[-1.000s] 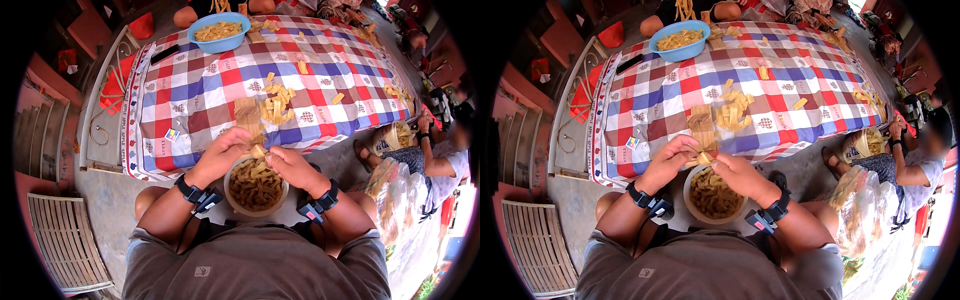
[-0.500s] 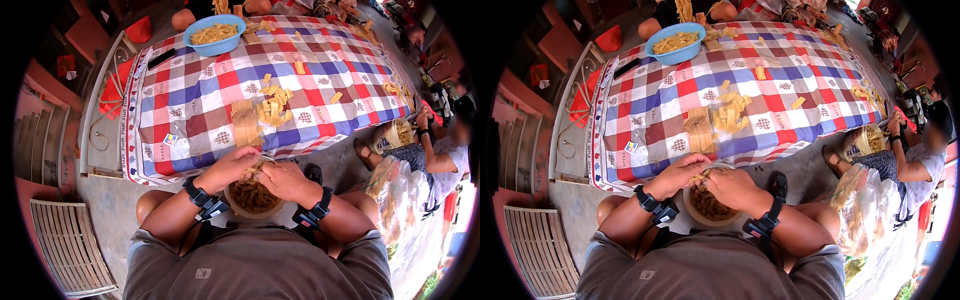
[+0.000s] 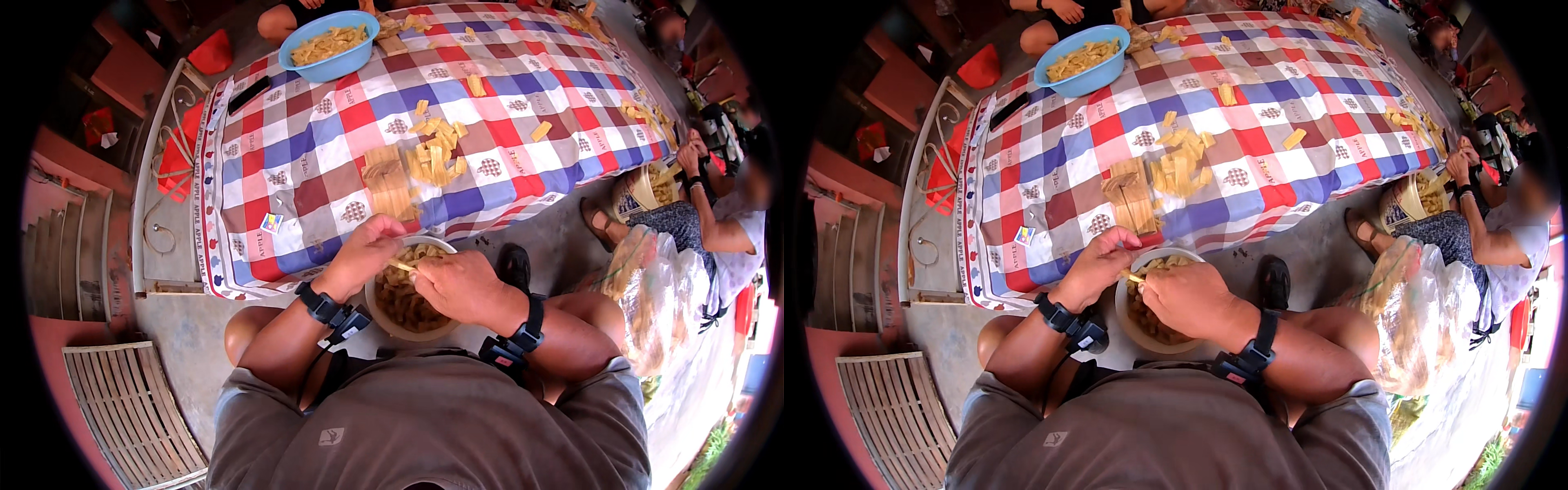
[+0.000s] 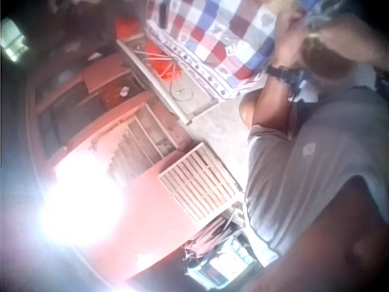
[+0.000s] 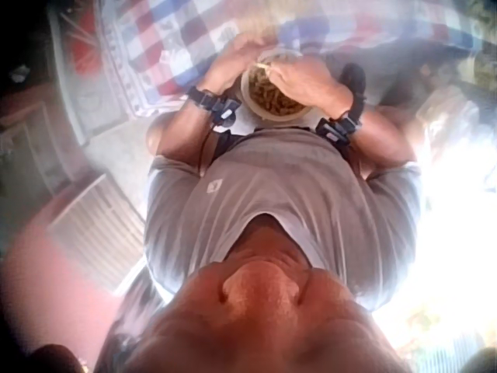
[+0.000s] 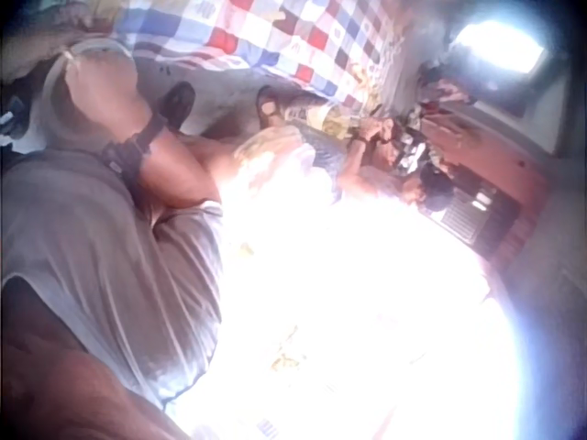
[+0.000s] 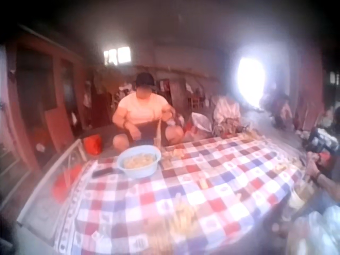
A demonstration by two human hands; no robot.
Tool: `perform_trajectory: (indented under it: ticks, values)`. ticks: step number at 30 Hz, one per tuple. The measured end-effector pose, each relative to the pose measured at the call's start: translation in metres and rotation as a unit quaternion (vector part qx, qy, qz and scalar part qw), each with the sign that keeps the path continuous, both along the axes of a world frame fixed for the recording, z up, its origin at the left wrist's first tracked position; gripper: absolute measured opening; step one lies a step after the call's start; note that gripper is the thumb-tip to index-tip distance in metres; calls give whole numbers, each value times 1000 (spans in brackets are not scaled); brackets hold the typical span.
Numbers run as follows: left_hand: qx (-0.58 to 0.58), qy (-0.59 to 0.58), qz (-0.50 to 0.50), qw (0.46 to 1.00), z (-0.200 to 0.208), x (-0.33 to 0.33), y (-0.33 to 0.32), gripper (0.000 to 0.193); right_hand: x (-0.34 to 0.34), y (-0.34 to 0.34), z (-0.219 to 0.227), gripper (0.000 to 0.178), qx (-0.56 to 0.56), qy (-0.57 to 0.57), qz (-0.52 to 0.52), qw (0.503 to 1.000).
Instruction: The person sits at a table and uses their hands to separate and break thin food strips from a pile, then places them into a large bowl. Later, the person stands up and mixes the items in the bowl by hand.
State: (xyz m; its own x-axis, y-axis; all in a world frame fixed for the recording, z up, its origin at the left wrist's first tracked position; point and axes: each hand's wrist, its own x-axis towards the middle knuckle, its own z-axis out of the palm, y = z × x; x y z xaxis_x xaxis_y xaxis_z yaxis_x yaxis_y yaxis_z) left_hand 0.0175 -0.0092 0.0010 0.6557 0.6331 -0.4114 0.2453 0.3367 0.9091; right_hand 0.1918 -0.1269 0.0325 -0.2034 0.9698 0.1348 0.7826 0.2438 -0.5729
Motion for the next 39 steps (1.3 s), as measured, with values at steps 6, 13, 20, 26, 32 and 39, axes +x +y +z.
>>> perform_trajectory:
  ticks: [6, 13, 20, 26, 32, 39]
  values:
    - [-13, -19, 30, 999, 0, 4, 11, 9, 8, 13, -4, 28, -55, 12, -31, 998]
    - [-122, -80, 44, 988, 29, -17, 17, 27, 20, 25, -13, 23, -59, 124, -59, 989]
    - [-33, -89, 43, 995, 14, -16, 25, 14, 20, 52, -21, 23, -53, 171, -79, 981]
    - [62, -94, 119, 987, -1, -3, 36, 9, 15, 76, -42, 19, -23, 255, -146, 956]
    - [114, -82, 137, 980, -13, 5, 42, 9, 14, 89, -59, 19, -3, 241, -184, 953]
    - [126, -67, 157, 977, -26, 8, 45, 8, 12, 97, -69, 17, 21, 221, -184, 957]
